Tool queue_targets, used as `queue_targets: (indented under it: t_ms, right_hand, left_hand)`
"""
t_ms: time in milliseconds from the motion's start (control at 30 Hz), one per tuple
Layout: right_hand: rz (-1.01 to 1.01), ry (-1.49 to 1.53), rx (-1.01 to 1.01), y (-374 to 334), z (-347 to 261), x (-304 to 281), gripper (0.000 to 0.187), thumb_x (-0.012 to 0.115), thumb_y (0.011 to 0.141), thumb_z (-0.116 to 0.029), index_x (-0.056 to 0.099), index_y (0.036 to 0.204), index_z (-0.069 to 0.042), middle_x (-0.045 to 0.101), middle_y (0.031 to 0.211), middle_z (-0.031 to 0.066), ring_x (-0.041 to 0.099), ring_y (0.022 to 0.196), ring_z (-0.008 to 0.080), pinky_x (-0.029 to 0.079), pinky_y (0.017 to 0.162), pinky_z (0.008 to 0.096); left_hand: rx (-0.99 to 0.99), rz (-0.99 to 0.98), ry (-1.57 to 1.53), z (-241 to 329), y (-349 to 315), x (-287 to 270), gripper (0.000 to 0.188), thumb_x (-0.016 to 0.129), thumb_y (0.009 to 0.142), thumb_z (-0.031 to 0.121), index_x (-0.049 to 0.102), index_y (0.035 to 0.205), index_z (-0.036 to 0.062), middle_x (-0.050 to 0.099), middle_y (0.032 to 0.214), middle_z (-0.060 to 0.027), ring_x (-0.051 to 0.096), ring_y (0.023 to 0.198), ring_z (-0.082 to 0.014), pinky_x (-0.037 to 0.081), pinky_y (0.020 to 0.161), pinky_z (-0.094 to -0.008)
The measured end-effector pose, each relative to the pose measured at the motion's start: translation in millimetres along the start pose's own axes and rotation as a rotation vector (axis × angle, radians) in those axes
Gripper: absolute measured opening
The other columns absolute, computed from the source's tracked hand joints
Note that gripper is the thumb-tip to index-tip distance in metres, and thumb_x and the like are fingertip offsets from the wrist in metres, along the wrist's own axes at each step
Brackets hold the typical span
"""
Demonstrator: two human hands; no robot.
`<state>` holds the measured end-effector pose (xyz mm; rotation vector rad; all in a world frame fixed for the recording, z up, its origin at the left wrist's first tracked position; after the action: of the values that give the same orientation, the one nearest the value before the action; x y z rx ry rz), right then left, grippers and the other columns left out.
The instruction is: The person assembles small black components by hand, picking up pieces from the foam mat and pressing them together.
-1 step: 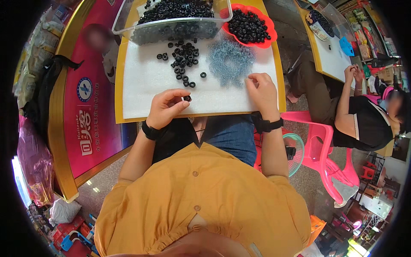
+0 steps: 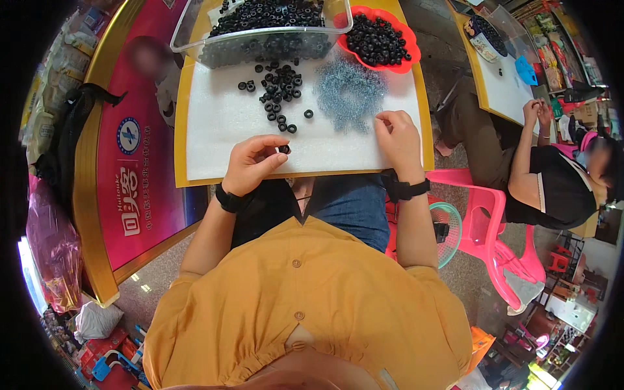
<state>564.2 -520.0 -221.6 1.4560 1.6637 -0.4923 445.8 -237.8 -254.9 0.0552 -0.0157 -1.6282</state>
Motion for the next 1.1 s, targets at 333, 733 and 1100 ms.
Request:
queue_targets:
  t_ms: [333, 733, 1100]
  right_hand:
    - [0.061, 0.116, 0.13, -6.1, 19.0, -6.1, 0.017, 0.064, 0.085, -0.012, 0.068, 0.096, -0.001, 0.067, 0.084, 0.013, 0.065, 0.072, 0.0216, 0.052, 0.069, 0.0332]
    - [0.038, 0.214, 0.138, -14.0, 26.0, -8.5, 0.011, 0.063, 0.086, -0.008, 0.07, 0.092, -0.002, 0.068, 0.084, 0.009, 0.063, 0.071, 0.0155, 0.05, 0.066, 0.0289]
    - [-0.003, 0.096, 0.01, -17.4, 5.7, -13.0, 0.014, 0.064, 0.085, -0.007, 0.072, 0.096, -0.003, 0.066, 0.084, 0.01, 0.062, 0.07, 0.0184, 0.05, 0.066, 0.0292]
  left_hand:
    - [0.011, -0.011, 0.001, 1.3, 0.5, 0.6, 0.026, 0.074, 0.087, 0.006, 0.068, 0.113, 0.0012, 0.066, 0.092, 0.0013, 0.058, 0.078, -0.0038, 0.048, 0.07, -0.0195]
    - [0.043, 0.008, 0.062, 5.2, 0.0, 1.0, 0.026, 0.074, 0.087, 0.006, 0.069, 0.112, 0.0024, 0.066, 0.092, 0.0002, 0.059, 0.077, -0.0046, 0.048, 0.069, -0.0196]
    - [0.031, 0.011, 0.052, 2.2, 0.0, -1.2, 0.027, 0.074, 0.087, 0.004, 0.069, 0.113, 0.0016, 0.067, 0.092, 0.0004, 0.059, 0.077, -0.0039, 0.048, 0.068, -0.0191]
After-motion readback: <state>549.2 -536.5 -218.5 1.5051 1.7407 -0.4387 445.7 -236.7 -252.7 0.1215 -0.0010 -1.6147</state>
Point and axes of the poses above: each hand's wrist, its own y-axis towards the middle knuckle, its own x-axis out of the palm, z = x × y, the point moved 7 cm from there along y, towards the middle knuckle
